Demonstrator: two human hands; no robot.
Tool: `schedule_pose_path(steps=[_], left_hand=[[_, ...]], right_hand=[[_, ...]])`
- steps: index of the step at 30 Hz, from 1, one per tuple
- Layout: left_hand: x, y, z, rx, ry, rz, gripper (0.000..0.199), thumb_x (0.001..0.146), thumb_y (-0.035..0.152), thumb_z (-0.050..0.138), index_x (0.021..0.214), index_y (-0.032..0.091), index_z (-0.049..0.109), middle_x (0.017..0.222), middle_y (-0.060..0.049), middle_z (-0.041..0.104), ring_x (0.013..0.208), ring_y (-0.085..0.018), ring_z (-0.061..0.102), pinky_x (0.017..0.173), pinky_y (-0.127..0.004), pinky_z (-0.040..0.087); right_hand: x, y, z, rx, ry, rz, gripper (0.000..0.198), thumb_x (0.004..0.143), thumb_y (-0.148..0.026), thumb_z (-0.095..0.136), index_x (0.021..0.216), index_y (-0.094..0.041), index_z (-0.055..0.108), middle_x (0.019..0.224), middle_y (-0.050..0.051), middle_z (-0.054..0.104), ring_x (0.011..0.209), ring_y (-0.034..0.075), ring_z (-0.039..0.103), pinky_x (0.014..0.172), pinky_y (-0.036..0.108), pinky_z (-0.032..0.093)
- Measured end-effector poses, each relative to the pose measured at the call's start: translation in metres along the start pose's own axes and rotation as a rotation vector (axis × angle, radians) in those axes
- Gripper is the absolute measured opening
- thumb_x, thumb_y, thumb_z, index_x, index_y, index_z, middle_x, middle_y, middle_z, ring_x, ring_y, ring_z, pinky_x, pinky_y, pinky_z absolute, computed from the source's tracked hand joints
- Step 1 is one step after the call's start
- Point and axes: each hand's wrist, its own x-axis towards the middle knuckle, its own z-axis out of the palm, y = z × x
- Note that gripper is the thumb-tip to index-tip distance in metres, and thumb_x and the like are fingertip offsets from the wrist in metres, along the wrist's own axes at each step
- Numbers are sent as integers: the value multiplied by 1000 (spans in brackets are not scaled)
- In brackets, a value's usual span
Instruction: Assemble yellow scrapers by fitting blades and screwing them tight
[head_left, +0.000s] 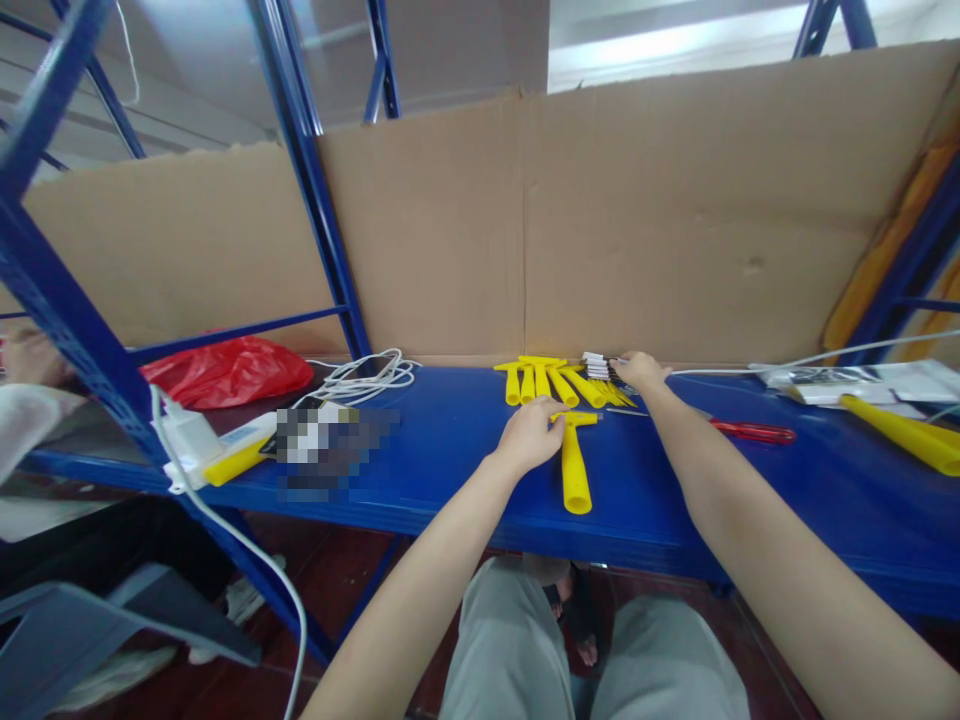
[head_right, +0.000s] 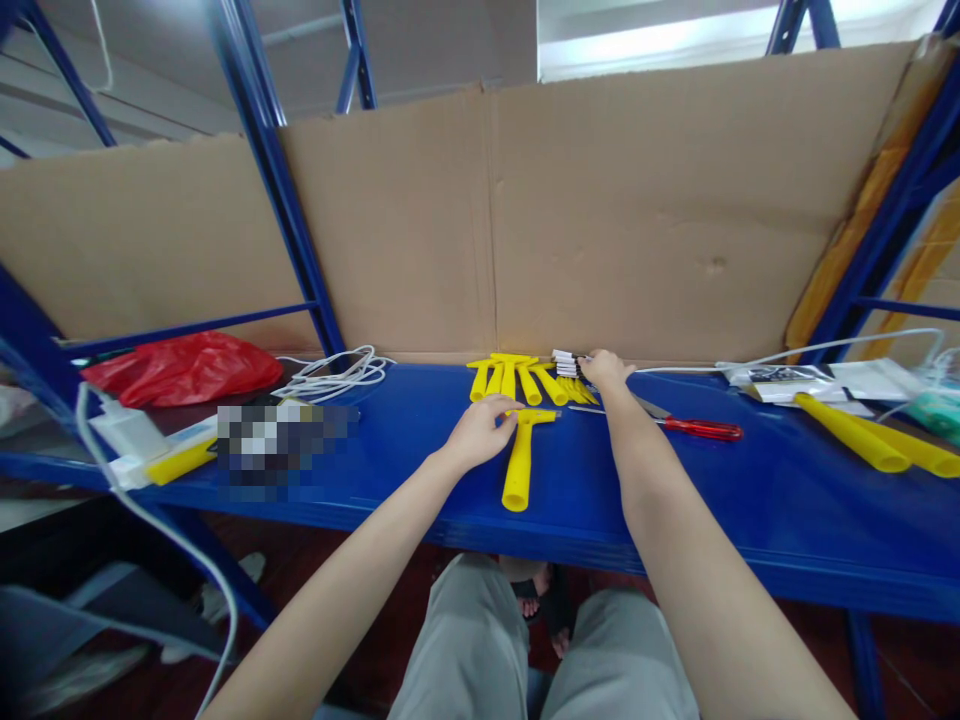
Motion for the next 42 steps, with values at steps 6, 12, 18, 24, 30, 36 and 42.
schedule_pose_path(steps=[6, 12, 18, 24, 30, 36, 42], left_hand=[[-1, 2, 0, -4, -8, 8, 29, 86, 17, 50, 105, 15, 72, 112, -7, 70, 106, -19, 63, 97, -29, 48], [-1, 3, -1, -7, -13, 14, 28, 86, 17, 51, 105, 16, 71, 113, -7, 70, 106, -19, 63, 97, -31, 48], [-1, 1, -2, -5, -14, 23, 28, 85, 17, 51, 104, 15, 71, 112, -7, 70, 108, -19, 63, 97, -30, 48], [1, -2, 1, -10, -2, 37, 28, 84, 15, 51, 104, 16, 72, 110, -7, 71, 107, -19, 63, 98, -31, 48], [1, -2, 1, 7, 8, 30, 30, 84, 14, 50, 104, 17, 72, 111, -7, 70, 108, -19, 62, 100, -31, 47], [4, -5, 0, 7, 34, -16, 31, 82, 11, 50, 103, 17, 73, 111, -7, 70, 108, -18, 63, 100, -31, 47], [6, -11, -2, 24, 74, -97, 30, 82, 11, 52, 102, 18, 73, 112, -7, 70, 105, -19, 64, 98, -31, 48]], right_hand=[[3, -7, -1, -30, 38, 111, 39, 87, -40, 51, 112, -13, 66, 115, 21, 64, 114, 33, 57, 99, 54, 31], [7, -5, 3, -39, 108, 100, 45, 86, -46, 51, 110, -11, 65, 111, 23, 64, 112, 36, 57, 97, 58, 30], [9, -10, 7, -31, 124, 140, 37, 81, -36, 59, 107, -10, 65, 111, 23, 65, 113, 35, 56, 98, 57, 28], [15, 0, 5, 172, 292, 185, 35, 80, -33, 57, 105, -10, 61, 106, 23, 65, 109, 35, 58, 95, 53, 35], [21, 24, 2, 495, 452, 177, 29, 79, -36, 58, 98, -14, 59, 100, 18, 64, 98, 30, 59, 87, 42, 43], [13, 42, -4, 617, 507, 48, 26, 82, -35, 56, 98, -15, 54, 97, 12, 63, 93, 22, 59, 88, 34, 42], [-1, 47, -13, 637, 454, 44, 31, 89, -37, 46, 110, -14, 49, 105, 13, 64, 87, 20, 63, 74, 30, 46]])
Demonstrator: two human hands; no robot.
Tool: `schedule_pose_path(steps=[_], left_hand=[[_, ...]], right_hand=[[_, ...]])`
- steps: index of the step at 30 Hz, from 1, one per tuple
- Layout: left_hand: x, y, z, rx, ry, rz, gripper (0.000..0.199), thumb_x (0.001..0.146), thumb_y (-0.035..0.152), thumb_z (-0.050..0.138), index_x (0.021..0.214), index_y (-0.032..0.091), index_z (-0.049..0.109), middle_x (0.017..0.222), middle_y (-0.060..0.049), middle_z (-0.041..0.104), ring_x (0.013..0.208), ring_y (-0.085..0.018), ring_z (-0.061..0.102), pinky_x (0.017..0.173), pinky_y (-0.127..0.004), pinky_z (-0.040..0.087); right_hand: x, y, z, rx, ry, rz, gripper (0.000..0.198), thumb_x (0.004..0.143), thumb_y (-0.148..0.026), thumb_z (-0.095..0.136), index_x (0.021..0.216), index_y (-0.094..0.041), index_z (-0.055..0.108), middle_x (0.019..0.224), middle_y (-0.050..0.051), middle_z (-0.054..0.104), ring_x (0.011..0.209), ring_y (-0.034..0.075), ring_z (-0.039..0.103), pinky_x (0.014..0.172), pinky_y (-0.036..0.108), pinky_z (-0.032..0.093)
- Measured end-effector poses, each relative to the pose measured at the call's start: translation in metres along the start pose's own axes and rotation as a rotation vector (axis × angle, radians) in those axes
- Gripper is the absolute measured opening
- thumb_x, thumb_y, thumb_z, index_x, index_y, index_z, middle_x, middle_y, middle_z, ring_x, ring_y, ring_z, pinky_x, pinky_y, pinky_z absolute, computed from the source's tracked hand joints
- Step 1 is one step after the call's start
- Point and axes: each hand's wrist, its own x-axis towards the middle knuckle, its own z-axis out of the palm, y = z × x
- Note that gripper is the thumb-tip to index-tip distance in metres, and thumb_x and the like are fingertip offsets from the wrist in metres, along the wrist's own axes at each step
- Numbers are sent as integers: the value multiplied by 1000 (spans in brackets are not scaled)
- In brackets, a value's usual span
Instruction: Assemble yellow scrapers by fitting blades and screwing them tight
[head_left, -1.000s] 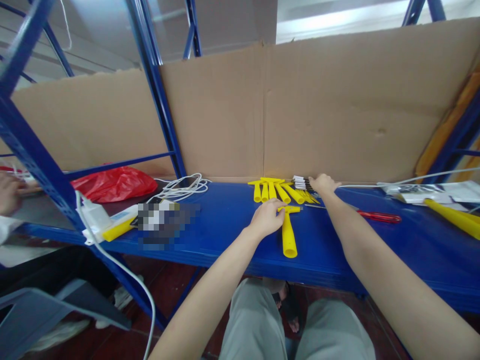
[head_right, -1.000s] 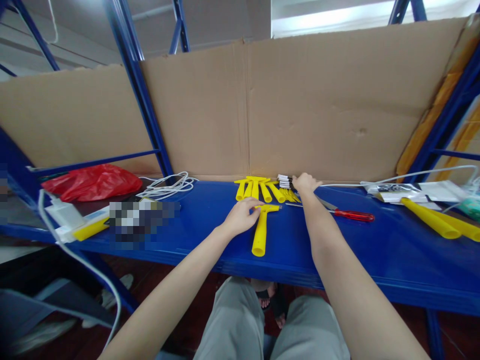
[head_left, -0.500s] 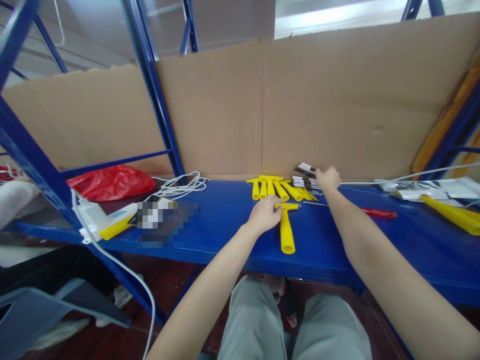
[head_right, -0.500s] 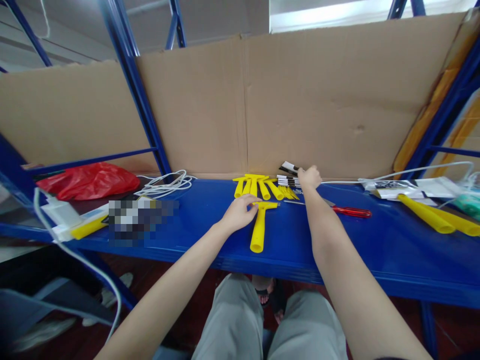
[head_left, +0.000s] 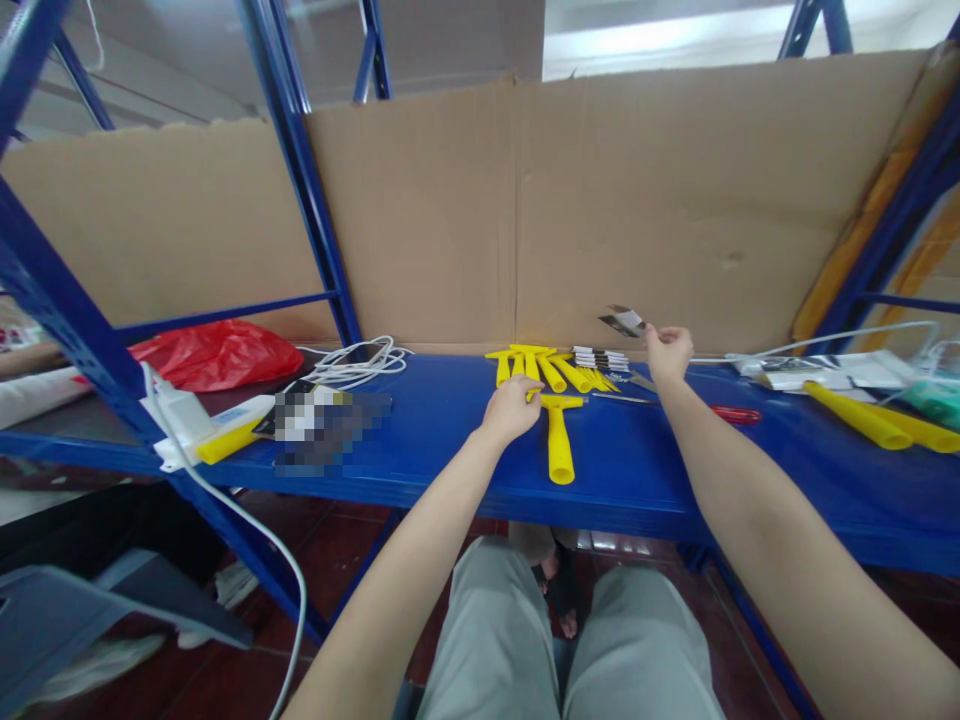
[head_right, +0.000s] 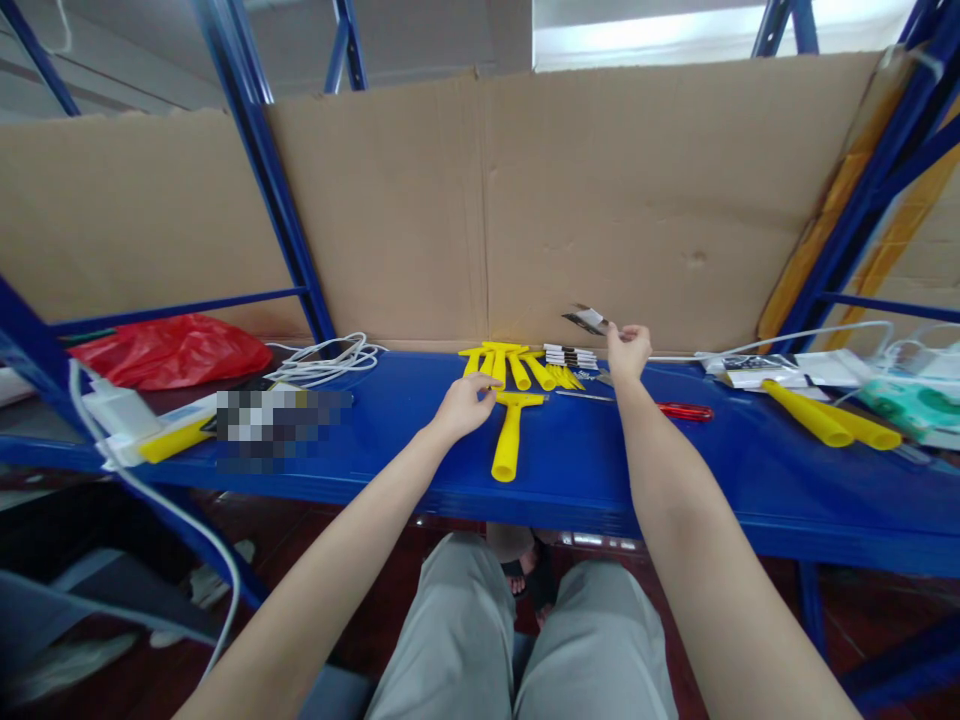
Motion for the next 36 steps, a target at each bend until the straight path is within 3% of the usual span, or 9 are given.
schedule_pose_path(steps=[10, 15, 22, 28, 32, 36], left_hand=[[2, 1, -4, 58, 29, -57, 29, 82, 9, 53, 100, 16, 74, 111, -8, 70, 107, -20, 63, 101, -30, 46], [2, 3, -5, 67, 5, -74, 30, 80, 8, 53, 99, 16, 75, 111, -9, 70, 107, -21, 64, 100, -30, 46], [2, 1, 1, 64, -16, -60, 32, 80, 8, 51, 101, 16, 74, 113, -9, 70, 110, -22, 63, 101, -31, 45], [4, 0, 5, 77, -25, -38, 31, 80, 9, 50, 100, 15, 73, 114, -10, 69, 112, -21, 61, 102, -30, 43], [3, 5, 2, 128, -14, -64, 21, 84, 18, 51, 88, 14, 71, 103, -12, 71, 100, -23, 65, 90, -31, 49], [1, 11, -1, 106, -111, -72, 24, 84, 33, 55, 69, 17, 65, 82, -10, 71, 83, -23, 67, 75, -29, 50]], right_hand=[[-34, 3, -52, 215, -63, -86, 31, 84, -39, 57, 101, -15, 49, 99, 12, 65, 87, 20, 66, 74, 31, 50], [-46, 2, -69, 174, -69, -43, 30, 84, -39, 57, 102, -17, 51, 97, 11, 66, 86, 22, 66, 73, 34, 52], [-54, -2, -63, 199, -156, -56, 31, 68, -22, 68, 95, -18, 52, 95, 6, 64, 89, 20, 63, 79, 33, 52], [-44, 4, -51, 632, -177, 77, 39, 67, -17, 66, 99, -23, 45, 87, -2, 57, 89, 16, 65, 77, 33, 56], [-37, 4, -55, 866, -173, 219, 36, 63, -7, 67, 87, -23, 44, 81, -3, 59, 88, 15, 66, 81, 33, 57], [-41, -2, -58, 896, -250, 208, 24, 67, -8, 67, 78, -20, 49, 81, 0, 65, 87, 15, 66, 83, 33, 57]])
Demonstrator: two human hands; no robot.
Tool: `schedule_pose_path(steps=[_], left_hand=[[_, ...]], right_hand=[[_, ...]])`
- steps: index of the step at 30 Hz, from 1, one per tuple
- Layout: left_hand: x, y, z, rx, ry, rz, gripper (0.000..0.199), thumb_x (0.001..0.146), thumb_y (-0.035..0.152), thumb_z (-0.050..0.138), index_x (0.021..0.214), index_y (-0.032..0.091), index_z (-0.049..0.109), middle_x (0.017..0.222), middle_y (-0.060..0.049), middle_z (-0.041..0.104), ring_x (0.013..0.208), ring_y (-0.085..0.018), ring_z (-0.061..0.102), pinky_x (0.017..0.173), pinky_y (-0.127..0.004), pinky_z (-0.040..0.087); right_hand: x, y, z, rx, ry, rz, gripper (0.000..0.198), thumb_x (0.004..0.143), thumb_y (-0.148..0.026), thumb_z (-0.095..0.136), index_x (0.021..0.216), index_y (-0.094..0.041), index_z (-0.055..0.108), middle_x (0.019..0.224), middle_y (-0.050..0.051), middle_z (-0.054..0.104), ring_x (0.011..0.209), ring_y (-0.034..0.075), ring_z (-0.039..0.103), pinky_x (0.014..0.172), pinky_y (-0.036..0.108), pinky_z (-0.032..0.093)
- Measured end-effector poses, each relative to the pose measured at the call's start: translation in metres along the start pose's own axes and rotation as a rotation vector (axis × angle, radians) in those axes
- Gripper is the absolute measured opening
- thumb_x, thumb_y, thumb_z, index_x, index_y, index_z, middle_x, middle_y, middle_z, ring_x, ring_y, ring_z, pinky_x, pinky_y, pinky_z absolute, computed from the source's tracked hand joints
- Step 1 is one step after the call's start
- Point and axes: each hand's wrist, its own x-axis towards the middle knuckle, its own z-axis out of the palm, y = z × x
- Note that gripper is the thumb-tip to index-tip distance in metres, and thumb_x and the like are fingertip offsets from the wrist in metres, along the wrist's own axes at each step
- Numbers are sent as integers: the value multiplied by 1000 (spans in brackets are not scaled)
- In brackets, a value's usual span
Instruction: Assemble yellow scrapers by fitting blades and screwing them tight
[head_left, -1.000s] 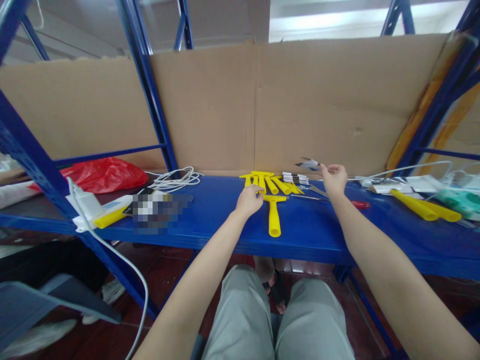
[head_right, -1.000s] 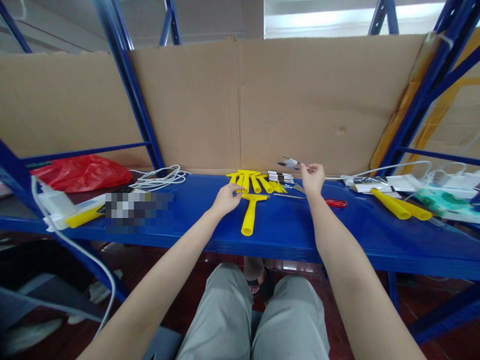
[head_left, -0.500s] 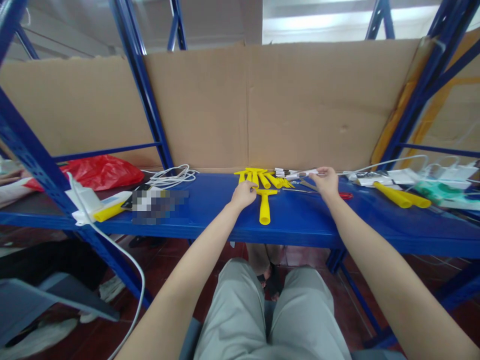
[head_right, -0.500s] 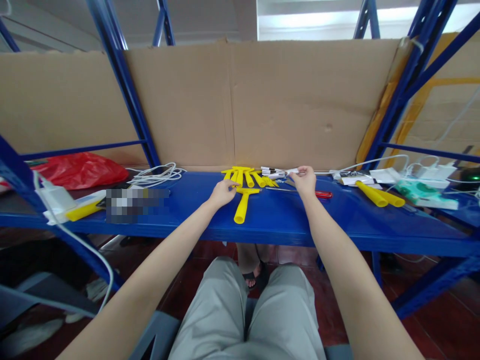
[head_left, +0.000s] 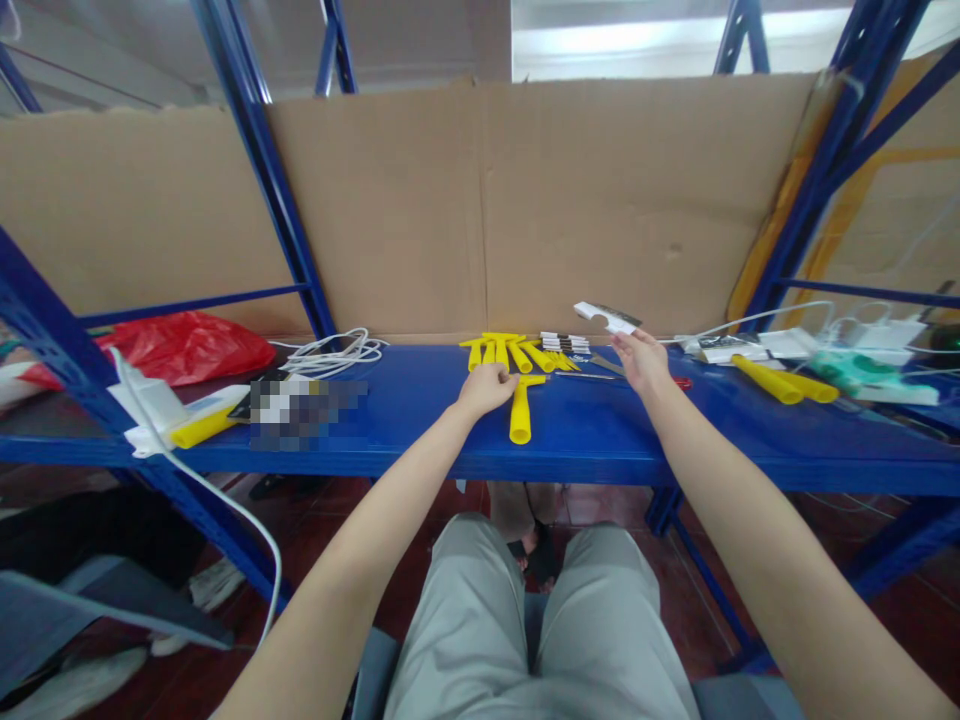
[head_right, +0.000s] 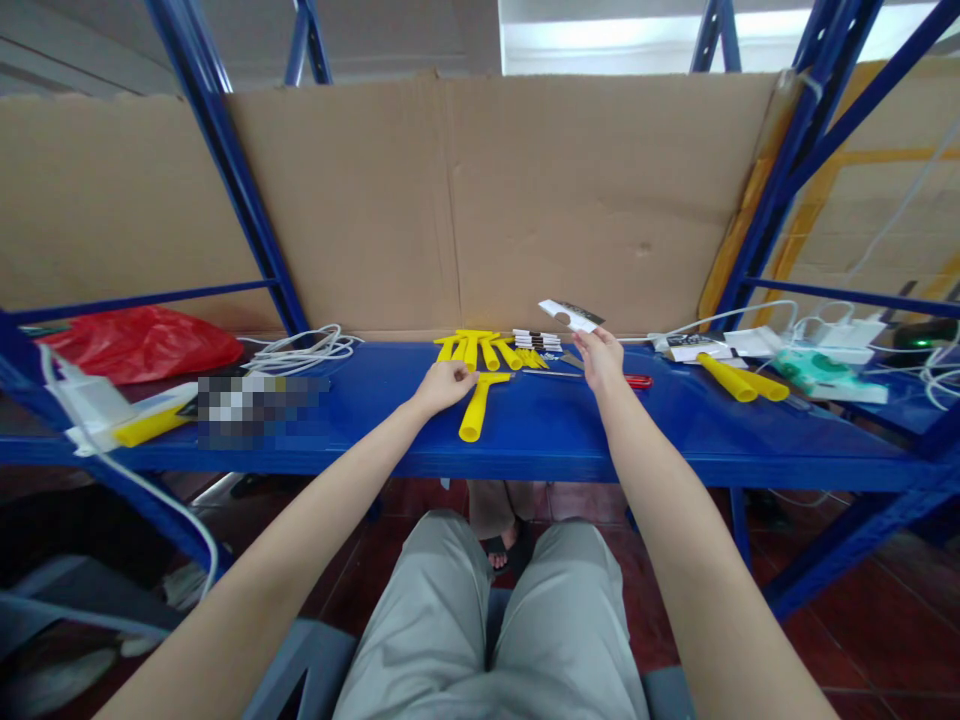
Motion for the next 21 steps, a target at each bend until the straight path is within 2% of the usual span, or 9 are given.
schedule_pose_path(steps=[5, 8, 11, 13, 17, 21], left_hand=[[5, 11, -8, -83, -307, -96, 43, 78, 53, 57, 53, 18, 56, 51, -5, 59, 56, -18, 62, 58, -26, 47], [11, 20, -11, -10, -405, -96, 43, 70, 52, 64, 45, 19, 52, 43, -4, 52, 49, -19, 59, 55, -29, 47], [13, 26, -10, 41, -422, -132, 33, 67, 43, 65, 48, 18, 55, 41, -4, 50, 51, -22, 61, 56, -31, 48], [11, 26, -11, -20, -417, -187, 24, 68, 37, 63, 56, 17, 59, 44, -3, 53, 52, -21, 61, 56, -31, 49], [6, 24, -23, -483, -443, -327, 13, 75, 26, 56, 79, 15, 61, 59, -5, 63, 52, -15, 60, 54, -27, 50], [10, 26, -41, -691, -399, -357, 11, 81, 22, 51, 78, 15, 59, 57, -2, 58, 45, -8, 49, 47, -21, 44]], right_hand=[[-13, -4, 6, -47, -78, 54, 18, 76, -16, 68, 73, -20, 50, 77, 1, 67, 84, 16, 67, 82, 35, 57], [-21, -9, 9, -77, -165, 143, 13, 80, -17, 65, 76, -20, 53, 75, 1, 67, 78, 15, 67, 81, 36, 57], [-28, -13, 12, -66, -233, 203, 8, 84, -13, 59, 78, -19, 56, 75, 1, 68, 71, 12, 66, 82, 33, 56], [-31, -15, 13, -63, -250, 213, 9, 84, -12, 57, 78, -18, 57, 74, 2, 68, 68, 12, 65, 82, 32, 56], [-32, -16, 15, -44, -219, 208, 12, 84, -12, 57, 75, -19, 54, 71, 1, 66, 66, 11, 63, 81, 31, 55], [-31, -20, 15, 59, -138, 252, 16, 85, -8, 53, 73, -19, 52, 65, -2, 62, 61, 9, 60, 79, 27, 55]])
